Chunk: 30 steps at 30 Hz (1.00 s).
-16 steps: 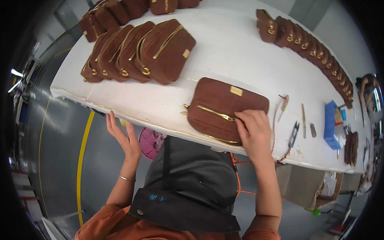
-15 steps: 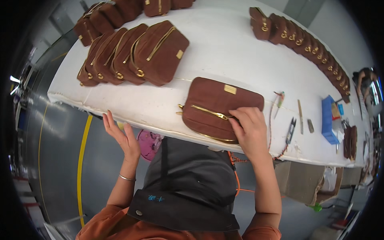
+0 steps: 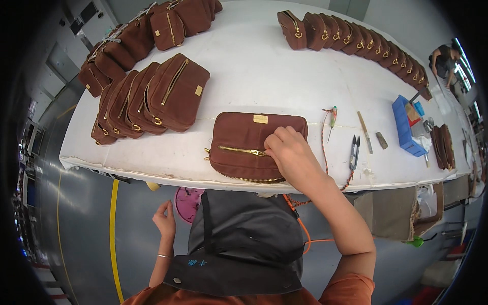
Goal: Inspecting, cleaning, and finalizing the assembly of leather handbags.
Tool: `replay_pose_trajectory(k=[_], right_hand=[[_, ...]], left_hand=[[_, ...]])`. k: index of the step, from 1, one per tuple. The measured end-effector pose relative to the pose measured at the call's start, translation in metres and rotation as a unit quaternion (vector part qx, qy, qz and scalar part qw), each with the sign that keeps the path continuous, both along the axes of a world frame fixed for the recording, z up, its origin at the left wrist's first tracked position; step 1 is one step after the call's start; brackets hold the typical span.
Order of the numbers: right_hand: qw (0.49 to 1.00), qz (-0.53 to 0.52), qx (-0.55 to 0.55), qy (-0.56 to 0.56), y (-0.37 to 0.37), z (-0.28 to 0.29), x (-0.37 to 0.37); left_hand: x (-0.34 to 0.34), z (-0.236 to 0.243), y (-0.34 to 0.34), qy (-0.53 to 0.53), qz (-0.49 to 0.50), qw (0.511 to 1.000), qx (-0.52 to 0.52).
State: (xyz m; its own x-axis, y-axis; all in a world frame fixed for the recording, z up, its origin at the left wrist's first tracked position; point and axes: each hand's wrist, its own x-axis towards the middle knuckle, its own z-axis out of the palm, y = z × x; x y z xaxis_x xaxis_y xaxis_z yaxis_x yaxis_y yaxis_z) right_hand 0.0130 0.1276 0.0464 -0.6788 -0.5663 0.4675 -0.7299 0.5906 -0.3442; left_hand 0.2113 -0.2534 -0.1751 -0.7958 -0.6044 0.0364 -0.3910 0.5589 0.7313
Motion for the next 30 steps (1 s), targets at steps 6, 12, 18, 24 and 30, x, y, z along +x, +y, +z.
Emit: replay_pose_trajectory(k=[6,12,18,24,30], right_hand=[[1.0,-0.009,0.013,-0.01,0.002,0.003,0.001],[1.0,-0.014,-0.012,-0.006,-0.002,-0.003,0.006],[1.0,-0.019,-0.008,-0.007,0.002,-0.004,0.007],[0.997,0.019,0.009,-0.08,0.009,0.015,-0.001],[0.994,0.03,0.065,-0.082,0.009,0.019,-0.004]], left_hand=[[-0.064,0.148,0.075,0.296,-0.063,0.95,0.078],[-0.141,0.189,0.127,0.246,-0.207,0.897,0.302],[-0.168,0.179,0.134,0.17,-0.279,0.894,0.307],[-0.17,0.179,0.127,0.187,-0.293,0.852,0.391],[-0.15,0.216,0.101,0.214,-0.245,0.726,0.606]])
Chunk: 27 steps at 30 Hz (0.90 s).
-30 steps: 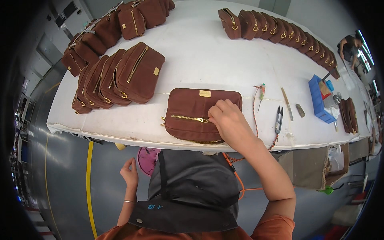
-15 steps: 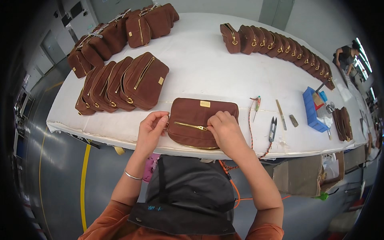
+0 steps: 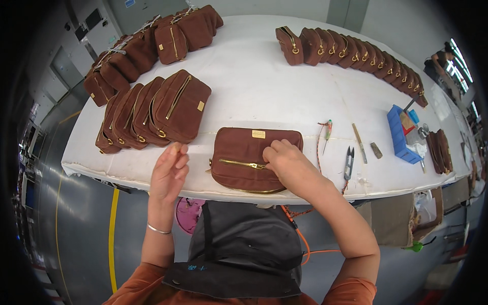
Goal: Inspecting, cleaning, and finalizing the assembly of leather handbags.
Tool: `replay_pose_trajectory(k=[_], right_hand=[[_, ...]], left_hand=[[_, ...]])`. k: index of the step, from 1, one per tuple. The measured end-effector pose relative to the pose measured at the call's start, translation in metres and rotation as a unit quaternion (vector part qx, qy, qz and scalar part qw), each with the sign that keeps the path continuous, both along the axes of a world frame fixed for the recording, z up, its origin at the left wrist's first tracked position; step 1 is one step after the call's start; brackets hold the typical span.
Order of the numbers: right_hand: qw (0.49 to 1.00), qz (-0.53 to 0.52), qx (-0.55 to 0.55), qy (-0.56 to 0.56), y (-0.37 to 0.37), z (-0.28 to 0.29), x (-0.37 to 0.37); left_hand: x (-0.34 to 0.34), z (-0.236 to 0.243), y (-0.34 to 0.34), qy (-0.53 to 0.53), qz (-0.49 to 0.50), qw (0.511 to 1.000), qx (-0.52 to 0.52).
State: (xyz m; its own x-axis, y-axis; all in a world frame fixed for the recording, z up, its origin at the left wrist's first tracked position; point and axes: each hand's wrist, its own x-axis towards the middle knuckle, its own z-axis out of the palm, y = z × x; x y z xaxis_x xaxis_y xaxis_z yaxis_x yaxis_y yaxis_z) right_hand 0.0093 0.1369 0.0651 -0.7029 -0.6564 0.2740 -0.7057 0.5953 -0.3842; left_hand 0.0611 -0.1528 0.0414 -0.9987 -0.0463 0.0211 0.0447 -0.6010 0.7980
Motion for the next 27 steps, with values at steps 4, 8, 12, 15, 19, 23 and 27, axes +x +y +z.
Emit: replay_pose_trajectory(k=[4,8,12,15,19,23,27], right_hand=[[0.998,0.021,0.042,0.047,0.004,-0.001,-0.003],[0.992,0.04,0.09,0.079,0.01,0.006,-0.002],[0.977,0.049,0.137,0.155,0.014,0.003,-0.003],[0.967,0.053,0.146,0.201,0.011,0.002,-0.005],[0.965,0.034,0.133,0.225,-0.003,0.011,-0.002],[0.97,0.013,0.097,0.221,-0.01,0.021,0.022],[0.981,0.036,0.038,0.186,-0.02,0.012,0.044]], left_hand=[[0.047,-0.004,-0.038,-0.012,0.016,0.98,-0.199],[0.09,-0.033,-0.077,-0.077,0.068,0.739,-0.666],[0.104,-0.033,-0.058,-0.045,0.226,0.735,-0.638],[0.112,-0.033,-0.058,-0.035,0.239,0.76,-0.603],[0.088,-0.013,-0.018,0.075,0.217,0.802,-0.552],[0.051,0.023,0.056,0.22,0.159,0.786,-0.556],[0.023,0.028,0.079,0.274,0.074,0.745,-0.604]])
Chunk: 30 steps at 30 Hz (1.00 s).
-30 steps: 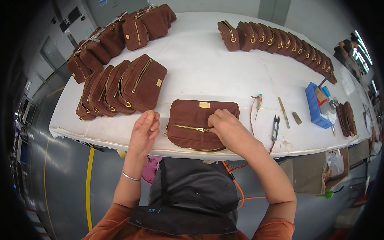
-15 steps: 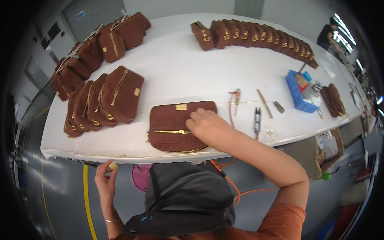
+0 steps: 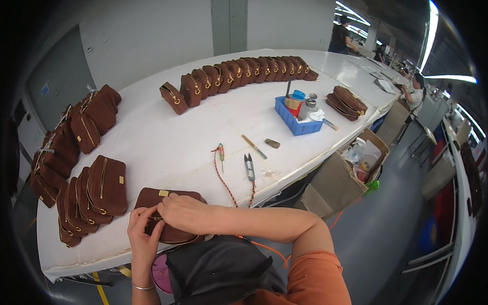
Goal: Inspecting, cleaning, and finalizing the assembly of leather handbags.
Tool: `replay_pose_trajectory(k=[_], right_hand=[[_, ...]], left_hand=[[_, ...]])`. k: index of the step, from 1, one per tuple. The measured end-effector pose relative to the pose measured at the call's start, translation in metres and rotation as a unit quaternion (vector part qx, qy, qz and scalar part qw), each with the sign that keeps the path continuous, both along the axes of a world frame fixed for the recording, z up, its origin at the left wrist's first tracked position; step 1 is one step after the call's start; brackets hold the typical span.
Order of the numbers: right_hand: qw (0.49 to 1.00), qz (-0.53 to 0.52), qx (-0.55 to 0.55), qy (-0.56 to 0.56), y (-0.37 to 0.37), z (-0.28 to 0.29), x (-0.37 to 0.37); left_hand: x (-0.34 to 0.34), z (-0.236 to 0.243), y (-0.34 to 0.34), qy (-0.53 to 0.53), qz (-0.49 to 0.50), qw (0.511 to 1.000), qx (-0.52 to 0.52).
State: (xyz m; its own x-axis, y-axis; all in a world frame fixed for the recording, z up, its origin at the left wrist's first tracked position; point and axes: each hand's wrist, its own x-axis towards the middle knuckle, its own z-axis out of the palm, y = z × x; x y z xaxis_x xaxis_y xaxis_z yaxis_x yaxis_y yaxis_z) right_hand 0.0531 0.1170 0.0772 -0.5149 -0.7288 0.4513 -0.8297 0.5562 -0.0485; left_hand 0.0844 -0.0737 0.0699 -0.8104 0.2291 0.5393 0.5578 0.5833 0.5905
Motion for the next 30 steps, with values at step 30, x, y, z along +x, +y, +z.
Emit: replay_pose_trajectory(k=[30], right_hand=[[0.993,-0.002,-0.052,-0.11,-0.016,-0.01,-0.008]], left_hand=[[-0.011,-0.02,-0.002,0.045,0.117,0.991,0.04]])
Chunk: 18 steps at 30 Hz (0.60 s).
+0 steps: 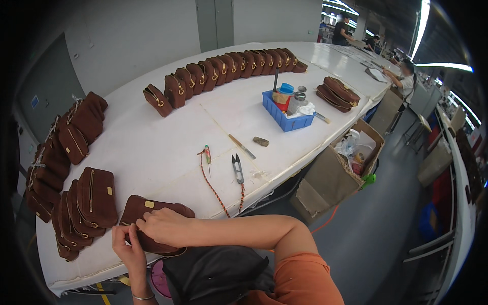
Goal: Inspecting, cleaning, and finalizing the assembly of leather handbags.
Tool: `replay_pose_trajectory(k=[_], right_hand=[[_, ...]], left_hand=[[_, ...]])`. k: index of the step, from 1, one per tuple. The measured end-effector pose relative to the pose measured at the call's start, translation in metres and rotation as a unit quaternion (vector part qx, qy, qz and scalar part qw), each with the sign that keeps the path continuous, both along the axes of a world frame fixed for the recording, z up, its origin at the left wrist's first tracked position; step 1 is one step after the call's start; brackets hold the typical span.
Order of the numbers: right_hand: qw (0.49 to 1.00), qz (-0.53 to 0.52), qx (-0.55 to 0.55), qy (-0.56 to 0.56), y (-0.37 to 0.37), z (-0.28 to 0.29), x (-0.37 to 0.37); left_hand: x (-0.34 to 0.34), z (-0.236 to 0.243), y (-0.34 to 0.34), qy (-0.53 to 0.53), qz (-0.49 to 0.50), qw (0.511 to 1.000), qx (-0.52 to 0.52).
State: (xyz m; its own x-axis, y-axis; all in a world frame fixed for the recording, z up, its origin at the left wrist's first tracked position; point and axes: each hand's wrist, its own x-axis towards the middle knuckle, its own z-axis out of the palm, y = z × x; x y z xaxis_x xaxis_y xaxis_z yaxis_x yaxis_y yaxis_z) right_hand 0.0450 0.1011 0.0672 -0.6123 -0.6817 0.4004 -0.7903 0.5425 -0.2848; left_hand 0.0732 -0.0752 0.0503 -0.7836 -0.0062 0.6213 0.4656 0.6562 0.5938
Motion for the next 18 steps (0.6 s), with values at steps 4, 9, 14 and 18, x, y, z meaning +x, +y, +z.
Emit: replay_pose_trajectory(k=[4,9,14,18], right_hand=[[1.0,-0.003,-0.001,0.005,0.0,0.001,0.005],[0.998,-0.03,-0.018,0.058,-0.006,-0.005,0.002],[0.996,-0.001,-0.033,0.082,-0.012,-0.012,-0.001],[1.0,0.017,-0.014,0.017,-0.012,-0.005,0.005]], left_hand=[[-0.002,-0.006,-0.005,0.027,0.009,0.999,0.018],[0.002,0.001,0.006,0.004,0.014,0.999,0.04],[0.001,0.001,0.008,0.001,0.018,0.999,0.043],[-0.014,-0.004,-0.016,0.041,0.06,0.997,0.041]])
